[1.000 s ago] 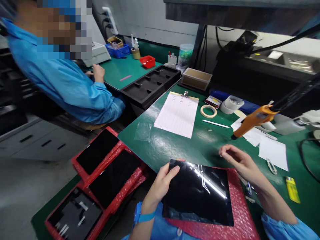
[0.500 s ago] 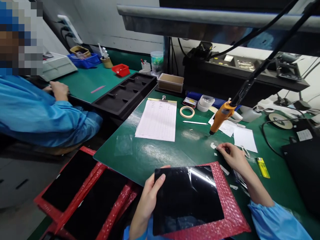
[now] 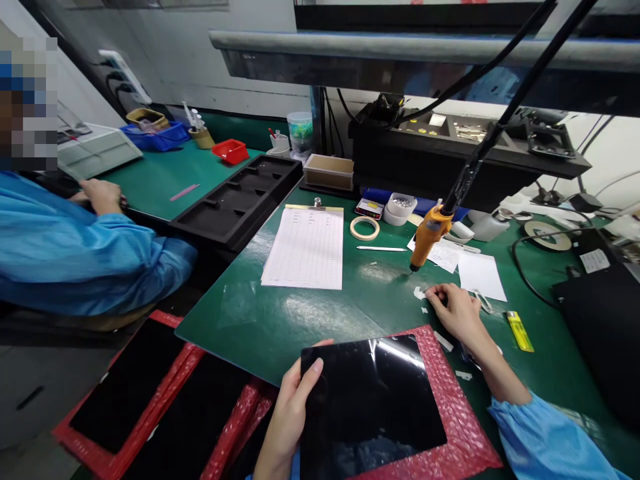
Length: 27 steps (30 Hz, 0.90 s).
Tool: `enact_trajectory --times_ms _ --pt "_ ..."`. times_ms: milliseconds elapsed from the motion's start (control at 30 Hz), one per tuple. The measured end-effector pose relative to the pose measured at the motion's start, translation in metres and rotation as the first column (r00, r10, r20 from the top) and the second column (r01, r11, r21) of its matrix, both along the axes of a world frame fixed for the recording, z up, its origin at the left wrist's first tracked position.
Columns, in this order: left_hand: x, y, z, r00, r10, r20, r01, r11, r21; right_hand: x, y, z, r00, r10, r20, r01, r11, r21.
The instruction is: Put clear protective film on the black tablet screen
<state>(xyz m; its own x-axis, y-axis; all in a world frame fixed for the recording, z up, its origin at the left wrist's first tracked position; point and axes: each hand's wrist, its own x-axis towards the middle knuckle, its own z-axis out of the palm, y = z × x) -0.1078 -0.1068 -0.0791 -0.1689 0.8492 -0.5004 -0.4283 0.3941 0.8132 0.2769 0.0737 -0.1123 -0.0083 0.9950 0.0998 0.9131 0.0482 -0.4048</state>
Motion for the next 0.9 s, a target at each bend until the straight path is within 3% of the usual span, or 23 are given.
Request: enact_trajectory --times_ms 167,300,500,700,800,900 --pt "0.002 0.0 0.01 0.999 0.005 0.033 -0.005 1.0 0.002 -0.007 -0.002 0.0 0.999 -0.035 -0.014 0.035 0.999 0.027" --pt "0.001 0.002 0.009 0.999 0.008 0.046 -0.008 1.0 -0.007 -0.013 -0.004 0.007 0.997 -0.059 -0.048 0.061 0.998 0.031" --pt "-0.002 0.005 0.008 0.996 0.001 0.089 -0.002 1.0 0.019 -0.021 -0.008 0.044 0.987 -0.074 -0.143 0.078 0.997 0.023" --pt "-0.007 0.004 0.014 0.987 -0.009 0.162 0.006 1.0 0.018 -0.048 -0.059 0.096 0.94 0.088 -0.329 -0.149 0.975 -0.166" --pt "-0.009 0.003 0.017 0.982 0.087 0.168 -0.088 0.996 0.002 -0.07 -0.087 0.101 0.878 0.136 -0.459 -0.294 0.91 -0.292" --pt "-0.012 0.003 0.018 0.962 0.213 0.17 -0.211 0.977 -0.028 -0.088 -0.103 0.091 0.794 0.069 -0.605 -0.338 0.876 -0.344"
